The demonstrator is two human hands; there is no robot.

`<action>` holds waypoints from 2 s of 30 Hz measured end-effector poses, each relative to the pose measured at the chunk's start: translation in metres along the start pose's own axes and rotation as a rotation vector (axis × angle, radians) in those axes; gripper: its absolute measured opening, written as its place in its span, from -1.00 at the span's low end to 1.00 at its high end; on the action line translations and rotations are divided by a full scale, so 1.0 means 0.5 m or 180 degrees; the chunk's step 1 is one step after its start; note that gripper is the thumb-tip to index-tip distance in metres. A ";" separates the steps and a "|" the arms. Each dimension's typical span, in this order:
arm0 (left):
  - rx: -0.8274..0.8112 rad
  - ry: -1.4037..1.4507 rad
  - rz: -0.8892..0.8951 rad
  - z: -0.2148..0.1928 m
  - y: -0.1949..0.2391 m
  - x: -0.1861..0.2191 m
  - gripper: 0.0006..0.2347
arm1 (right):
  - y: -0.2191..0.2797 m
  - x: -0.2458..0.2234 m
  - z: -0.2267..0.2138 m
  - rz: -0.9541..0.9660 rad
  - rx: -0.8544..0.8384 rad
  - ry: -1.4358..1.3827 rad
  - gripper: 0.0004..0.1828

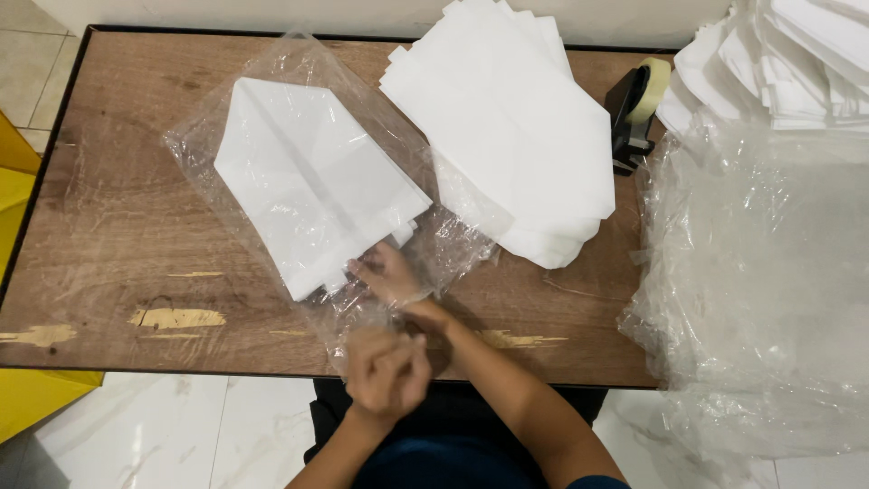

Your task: The person repeatedly takes stacks of white paper from a pile on a wooden table and places them into clear plastic bags. They fold the paper to fit and seal the bags by hand, stacking the finished packages on the table.

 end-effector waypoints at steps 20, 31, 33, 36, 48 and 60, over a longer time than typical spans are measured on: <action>-0.2139 -0.1494 -0.1331 0.071 0.044 -0.100 -0.62 | 0.132 -0.089 -0.009 -0.1303 -0.0489 0.1717 -0.34; -0.3539 -0.1698 -0.2275 0.101 0.064 -0.170 -0.33 | 0.248 -0.208 -0.079 -0.0837 -0.0647 0.2077 -0.62; -0.3331 -0.1845 -0.2053 0.093 0.059 -0.179 -0.32 | 0.292 -0.254 -0.115 -0.0326 0.0064 0.2287 -0.70; -0.3002 -0.1878 -0.1684 0.074 0.032 -0.143 -0.38 | 0.288 -0.234 -0.248 -0.0215 0.1590 0.1972 -0.70; -0.4123 0.0955 -0.0839 0.050 -0.008 0.033 -0.54 | 0.237 -0.174 -0.490 -0.0862 0.3510 0.2666 -0.18; -0.2478 0.0459 0.0540 0.152 -0.222 0.035 -0.59 | 0.301 -0.310 -0.406 -0.2297 0.2576 -0.0201 -0.56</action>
Point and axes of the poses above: each hand's wrist, its own y-axis away from the middle knuckle, its own z-axis out of the palm, x = y × z, the point moved 3 cm from there along -y, towards the middle knuckle, and after that the axes turned 9 degrees about -y, right-handed, at the moved point
